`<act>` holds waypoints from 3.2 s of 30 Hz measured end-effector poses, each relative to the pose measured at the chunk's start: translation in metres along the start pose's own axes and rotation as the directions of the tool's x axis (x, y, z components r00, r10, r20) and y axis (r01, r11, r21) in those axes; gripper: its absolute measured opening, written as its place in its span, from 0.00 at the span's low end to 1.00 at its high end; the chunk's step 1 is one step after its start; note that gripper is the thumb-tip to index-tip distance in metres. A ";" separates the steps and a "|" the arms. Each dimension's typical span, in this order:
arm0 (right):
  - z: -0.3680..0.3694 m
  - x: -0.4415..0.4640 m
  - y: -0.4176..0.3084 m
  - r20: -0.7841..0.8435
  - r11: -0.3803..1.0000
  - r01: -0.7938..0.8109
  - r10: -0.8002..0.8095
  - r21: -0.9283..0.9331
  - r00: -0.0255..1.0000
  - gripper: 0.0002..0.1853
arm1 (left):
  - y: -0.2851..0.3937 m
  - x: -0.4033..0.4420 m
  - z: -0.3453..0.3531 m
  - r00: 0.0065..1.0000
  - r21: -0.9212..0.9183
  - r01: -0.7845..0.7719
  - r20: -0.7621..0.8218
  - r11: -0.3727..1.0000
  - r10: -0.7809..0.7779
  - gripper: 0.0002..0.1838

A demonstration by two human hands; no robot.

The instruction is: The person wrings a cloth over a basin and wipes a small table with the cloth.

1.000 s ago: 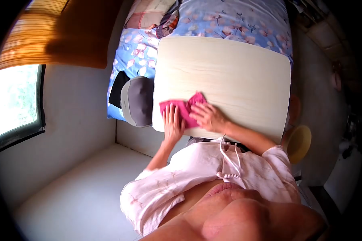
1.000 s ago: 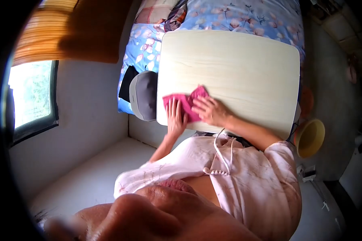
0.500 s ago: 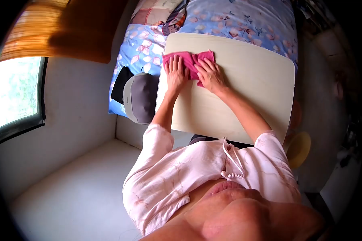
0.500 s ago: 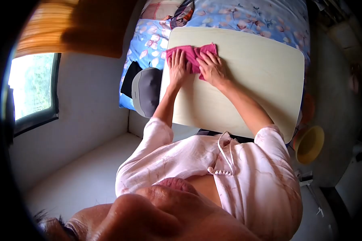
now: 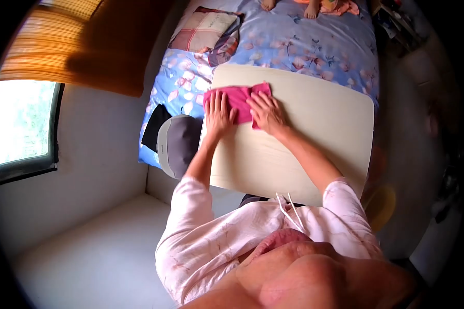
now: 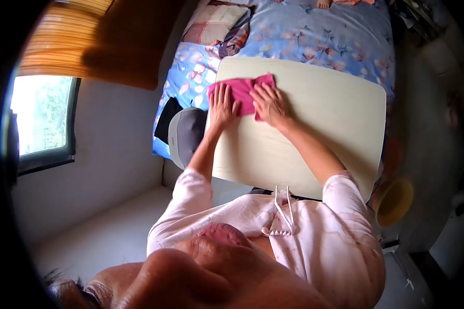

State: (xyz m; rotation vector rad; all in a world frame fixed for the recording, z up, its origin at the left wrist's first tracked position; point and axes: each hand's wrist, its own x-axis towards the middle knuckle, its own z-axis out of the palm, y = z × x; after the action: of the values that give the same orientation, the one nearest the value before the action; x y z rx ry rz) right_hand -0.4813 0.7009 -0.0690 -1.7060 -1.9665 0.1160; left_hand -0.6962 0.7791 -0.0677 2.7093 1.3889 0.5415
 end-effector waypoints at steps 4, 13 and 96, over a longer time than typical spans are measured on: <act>0.015 0.035 0.026 -0.059 0.991 -0.128 0.126 -0.035 0.990 0.22 | -0.016 0.089 0.042 0.999 -0.042 -0.047 0.025 0.998 0.048 0.39; -0.035 -0.099 -0.031 0.102 0.960 0.281 -0.278 -0.008 0.955 0.21 | 0.055 -0.118 -0.022 0.987 -0.211 -0.077 0.124 0.974 0.105 0.41; -0.114 -0.160 0.182 -0.454 0.857 -0.497 0.392 -0.136 0.800 0.19 | 0.295 0.087 0.099 0.886 -0.335 -0.445 -0.029 0.831 0.463 0.37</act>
State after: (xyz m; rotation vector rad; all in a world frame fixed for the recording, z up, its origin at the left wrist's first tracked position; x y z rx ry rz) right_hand -0.2575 0.5553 -0.0966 -2.1308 -1.2793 -0.3188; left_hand -0.3872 0.6838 -0.0765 2.7266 0.5527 0.6510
